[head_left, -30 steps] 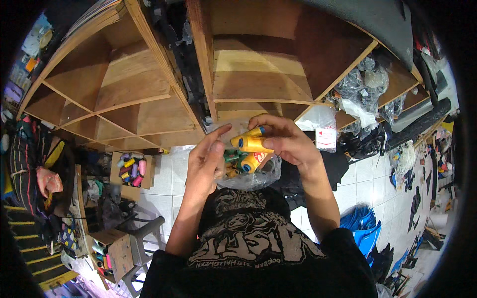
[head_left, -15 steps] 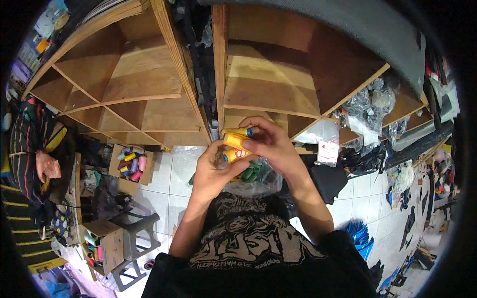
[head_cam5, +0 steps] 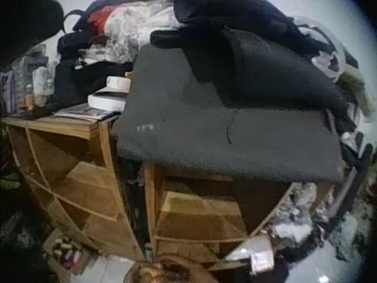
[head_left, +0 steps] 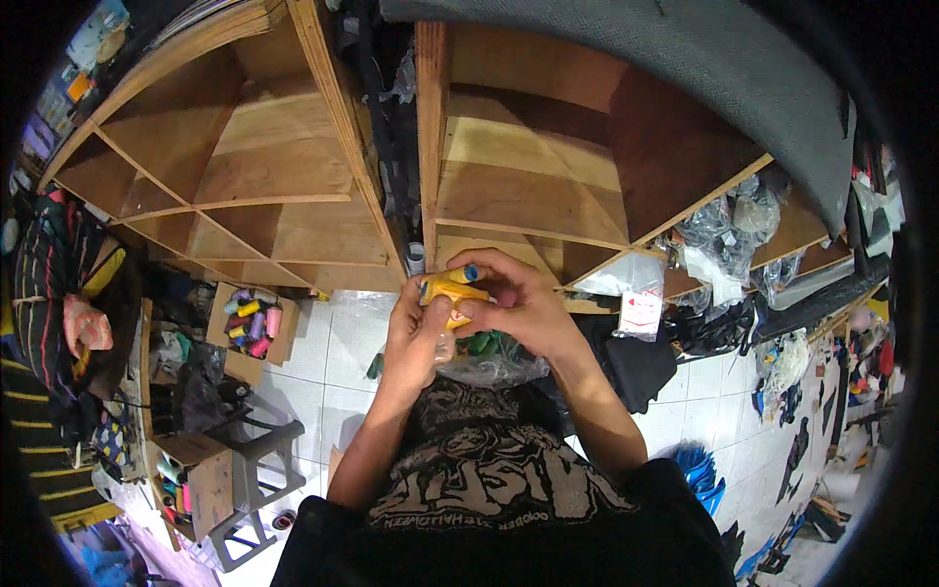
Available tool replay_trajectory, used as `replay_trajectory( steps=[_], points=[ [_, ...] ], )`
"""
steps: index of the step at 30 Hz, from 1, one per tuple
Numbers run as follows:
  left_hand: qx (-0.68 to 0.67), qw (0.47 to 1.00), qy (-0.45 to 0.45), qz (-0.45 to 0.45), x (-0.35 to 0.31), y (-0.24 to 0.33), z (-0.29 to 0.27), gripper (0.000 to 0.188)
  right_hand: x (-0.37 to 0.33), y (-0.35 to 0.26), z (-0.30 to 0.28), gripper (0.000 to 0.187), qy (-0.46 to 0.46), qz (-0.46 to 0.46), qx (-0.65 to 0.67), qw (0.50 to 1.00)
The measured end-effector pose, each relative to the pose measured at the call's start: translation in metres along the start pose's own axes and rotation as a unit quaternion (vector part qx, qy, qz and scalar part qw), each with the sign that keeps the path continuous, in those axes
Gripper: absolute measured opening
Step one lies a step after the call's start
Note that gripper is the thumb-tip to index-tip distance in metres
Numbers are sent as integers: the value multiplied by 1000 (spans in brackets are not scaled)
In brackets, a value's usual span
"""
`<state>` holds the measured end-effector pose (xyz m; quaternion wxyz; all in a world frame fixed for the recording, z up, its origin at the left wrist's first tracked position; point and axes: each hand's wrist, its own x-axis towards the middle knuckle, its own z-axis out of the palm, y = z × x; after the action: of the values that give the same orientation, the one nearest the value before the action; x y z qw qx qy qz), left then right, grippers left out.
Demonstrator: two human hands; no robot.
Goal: The person takes various colored spools of thread out of a plastic bag and places them into the compartments of a wooden shelf unit.
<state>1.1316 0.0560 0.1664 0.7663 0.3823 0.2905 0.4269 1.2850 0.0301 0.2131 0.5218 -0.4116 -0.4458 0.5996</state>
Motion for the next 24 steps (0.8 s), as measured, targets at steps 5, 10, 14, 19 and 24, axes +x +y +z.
replay_trajectory(
  steps=[5, 10, 14, 19, 24],
  points=[
    [-4, 1000, 1, 25, 5, -2, 5, 39, 10, 17, -7, 45, -11, -72, -73, 995],
    [-10, 1000, 29, -8, 9, -12, -2, 44, 11, 11, -2, 50, 8, -107, -226, 968],
    [-21, 998, 65, 7, 9, -17, 3, 41, 4, 15, 3, 43, 49, -71, -270, 959],
    [0, 996, 75, 57, 9, -35, 1, 34, 6, 17, -14, 30, 70, 34, -12, 997],
    [-33, 995, 87, 40, 3, -25, 1, 25, 37, 12, -62, 27, 185, -10, -49, 982]
  ],
)
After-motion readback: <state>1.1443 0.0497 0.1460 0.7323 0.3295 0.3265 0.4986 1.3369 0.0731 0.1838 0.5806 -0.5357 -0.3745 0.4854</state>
